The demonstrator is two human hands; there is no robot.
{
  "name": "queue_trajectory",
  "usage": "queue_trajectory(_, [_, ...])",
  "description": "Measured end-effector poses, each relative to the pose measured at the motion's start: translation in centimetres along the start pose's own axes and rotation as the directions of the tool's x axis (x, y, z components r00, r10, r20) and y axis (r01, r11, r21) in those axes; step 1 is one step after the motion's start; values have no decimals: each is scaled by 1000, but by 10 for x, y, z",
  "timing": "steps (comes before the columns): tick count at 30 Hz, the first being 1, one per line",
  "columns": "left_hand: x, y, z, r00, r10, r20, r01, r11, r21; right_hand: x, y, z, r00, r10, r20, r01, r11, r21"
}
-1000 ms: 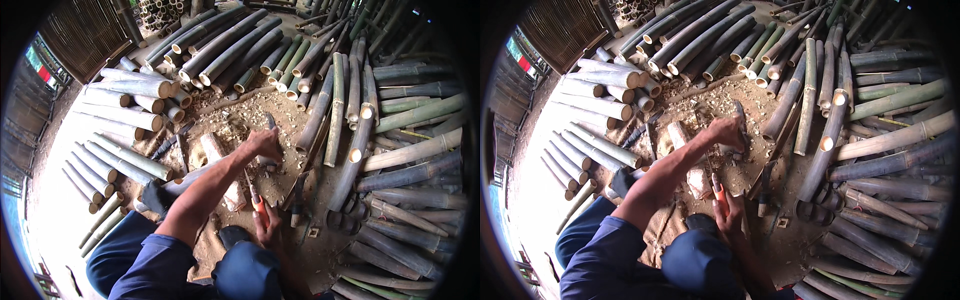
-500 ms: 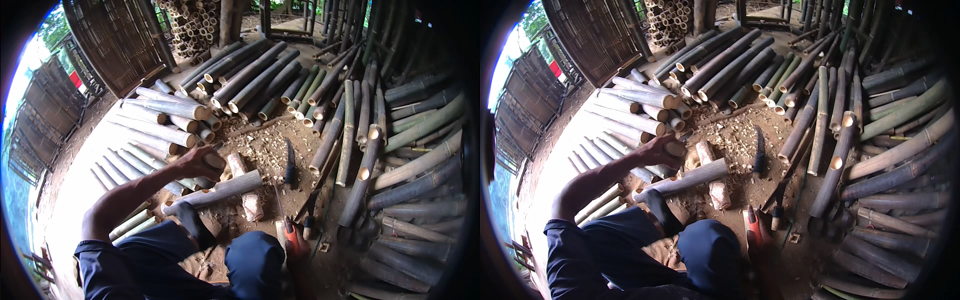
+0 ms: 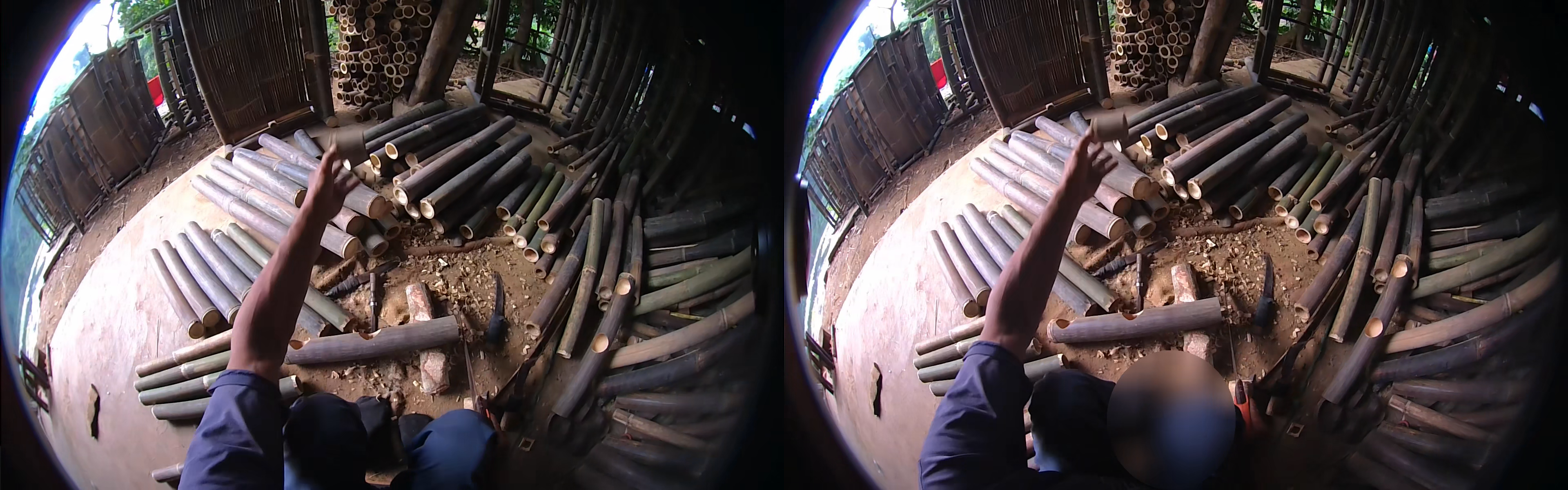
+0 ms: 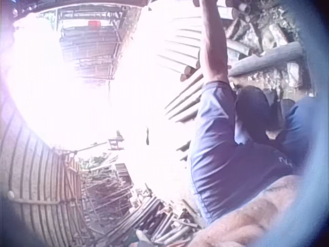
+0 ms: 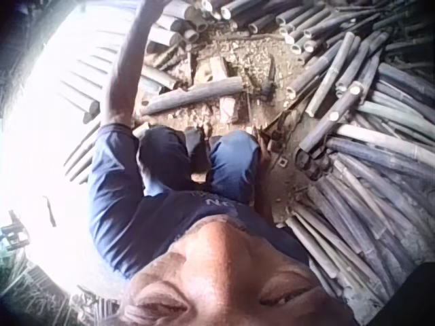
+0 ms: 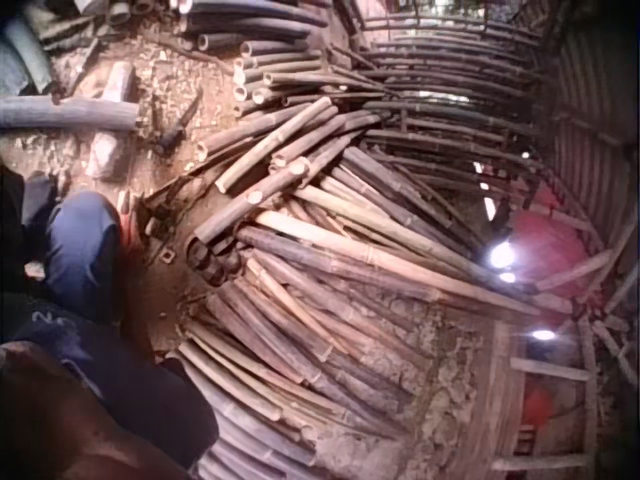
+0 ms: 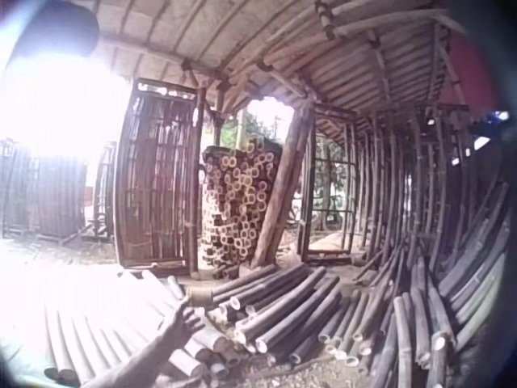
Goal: The person uses a saw to cut bamboo segments, handles various bamboo poles, and uses a knife to whittle and refine the edges of pre-cut bamboo pieces on a work surface.
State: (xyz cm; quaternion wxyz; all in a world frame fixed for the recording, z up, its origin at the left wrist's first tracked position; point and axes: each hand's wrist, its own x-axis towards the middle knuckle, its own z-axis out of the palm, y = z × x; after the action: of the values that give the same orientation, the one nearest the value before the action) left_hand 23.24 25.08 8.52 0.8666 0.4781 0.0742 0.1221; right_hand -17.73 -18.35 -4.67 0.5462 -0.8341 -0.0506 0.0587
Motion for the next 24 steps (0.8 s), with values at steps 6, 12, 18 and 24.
queue_trajectory(6, [-44, 3, 83, 844, 138, 518, -348, 876, 335, 6, -10, -23, 891, 116, 440, -102, 993, -54])
queue_trajectory(12, [-211, -113, -31, 670, -387, 634, -368, 568, 736, 9, -15, -21, 571, 111, 813, -174, 985, -12])
queue_trajectory(18, [-269, -156, -142, 822, -332, 462, -485, 16, 874, -23, 14, -40, 871, 166, 462, -273, 946, 176])
queue_trajectory(24, [-264, -170, -184, 847, -397, 355, -469, -241, 849, 16, 20, -15, 949, -59, -309, 38, 996, -75])
